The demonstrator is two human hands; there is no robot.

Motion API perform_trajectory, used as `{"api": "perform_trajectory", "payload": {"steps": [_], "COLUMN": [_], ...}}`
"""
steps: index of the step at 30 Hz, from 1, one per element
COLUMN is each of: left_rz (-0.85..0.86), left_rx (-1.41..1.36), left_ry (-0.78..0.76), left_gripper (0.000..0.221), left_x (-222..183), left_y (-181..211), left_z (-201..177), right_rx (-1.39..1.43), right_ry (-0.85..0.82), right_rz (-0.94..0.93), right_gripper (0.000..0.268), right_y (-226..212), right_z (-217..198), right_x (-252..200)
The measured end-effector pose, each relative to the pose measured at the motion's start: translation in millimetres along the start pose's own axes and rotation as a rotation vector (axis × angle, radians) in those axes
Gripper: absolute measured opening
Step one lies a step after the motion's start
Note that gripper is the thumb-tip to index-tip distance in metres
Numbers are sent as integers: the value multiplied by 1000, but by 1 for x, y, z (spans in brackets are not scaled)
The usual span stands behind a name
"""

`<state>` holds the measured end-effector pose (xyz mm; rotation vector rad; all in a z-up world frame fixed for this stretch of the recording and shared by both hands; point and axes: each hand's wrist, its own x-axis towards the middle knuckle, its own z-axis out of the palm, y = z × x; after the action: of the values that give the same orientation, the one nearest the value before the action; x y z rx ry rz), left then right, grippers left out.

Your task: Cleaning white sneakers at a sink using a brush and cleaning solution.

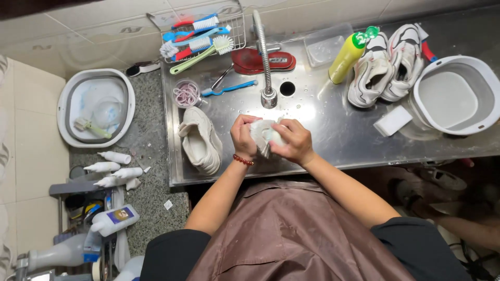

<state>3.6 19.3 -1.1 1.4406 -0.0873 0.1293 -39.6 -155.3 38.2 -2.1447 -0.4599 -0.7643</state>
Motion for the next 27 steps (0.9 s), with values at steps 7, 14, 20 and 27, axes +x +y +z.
{"api": "perform_trajectory", "payload": {"steps": [7,14,20,27], "left_rz": [18,55,25,10], "left_rx": [70,17,-34,-86], "left_ry": [73,118,106,51], "left_gripper": [26,23,22,21], "left_x": [-5,-9,-12,-19], "left_y": [-2,-10,-13,-13], "left_z": [-8,-16,-25,-27], "right_rx": [163,129,129,136], "right_ry": [1,-37,-49,-104], "right_rz": [24,-31,45,120], "right_gripper": [44,42,42,39], "right_y": [-7,0,8,36], "right_z": [11,20,24,24], "right_x": [12,15,22,-1]}}
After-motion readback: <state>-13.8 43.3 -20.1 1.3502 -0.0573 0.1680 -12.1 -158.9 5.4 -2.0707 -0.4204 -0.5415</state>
